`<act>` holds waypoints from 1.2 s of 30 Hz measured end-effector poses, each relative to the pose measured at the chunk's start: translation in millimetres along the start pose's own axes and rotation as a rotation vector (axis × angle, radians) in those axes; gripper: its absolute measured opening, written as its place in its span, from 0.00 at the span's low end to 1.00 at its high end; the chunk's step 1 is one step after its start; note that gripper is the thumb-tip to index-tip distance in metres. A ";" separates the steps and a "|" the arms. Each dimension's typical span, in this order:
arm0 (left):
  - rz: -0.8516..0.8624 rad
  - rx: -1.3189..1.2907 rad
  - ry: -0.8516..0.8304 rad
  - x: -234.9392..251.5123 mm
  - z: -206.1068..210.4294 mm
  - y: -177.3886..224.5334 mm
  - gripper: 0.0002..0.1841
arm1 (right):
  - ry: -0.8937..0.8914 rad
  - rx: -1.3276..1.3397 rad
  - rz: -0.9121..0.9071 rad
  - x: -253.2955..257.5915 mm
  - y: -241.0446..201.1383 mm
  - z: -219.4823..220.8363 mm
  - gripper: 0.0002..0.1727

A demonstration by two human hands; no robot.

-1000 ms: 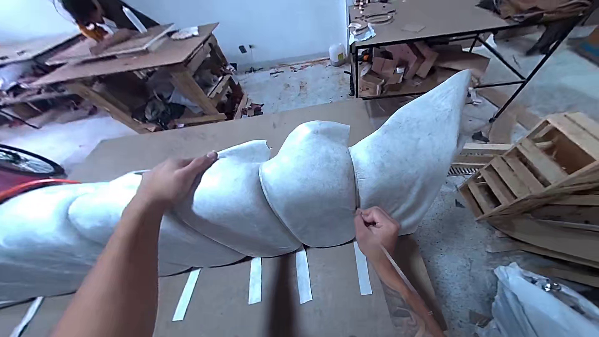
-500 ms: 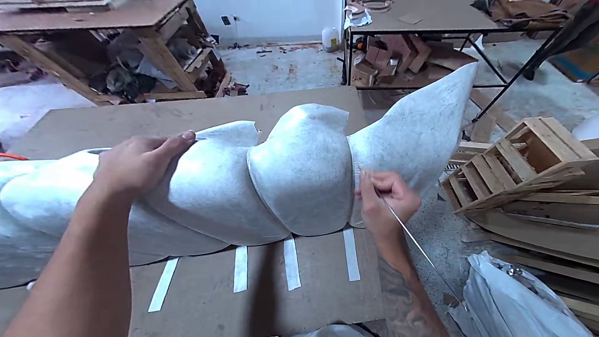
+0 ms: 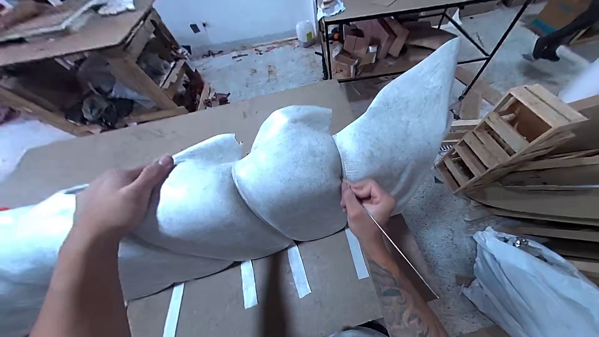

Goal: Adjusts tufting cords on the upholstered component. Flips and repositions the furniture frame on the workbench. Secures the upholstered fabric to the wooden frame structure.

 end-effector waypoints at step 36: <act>0.101 -0.006 0.041 -34.3 -6.0 51.7 0.49 | 0.344 0.062 0.132 33.3 -29.5 3.7 0.09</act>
Point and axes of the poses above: each hand's wrist, its own x-axis towards the middle knuckle, its own z-axis out of the palm, y = z × x, the point moved 9 cm from there along x, towards the middle knuckle, and after that the axes turned 12 degrees about -y, right-handed, at the moved point
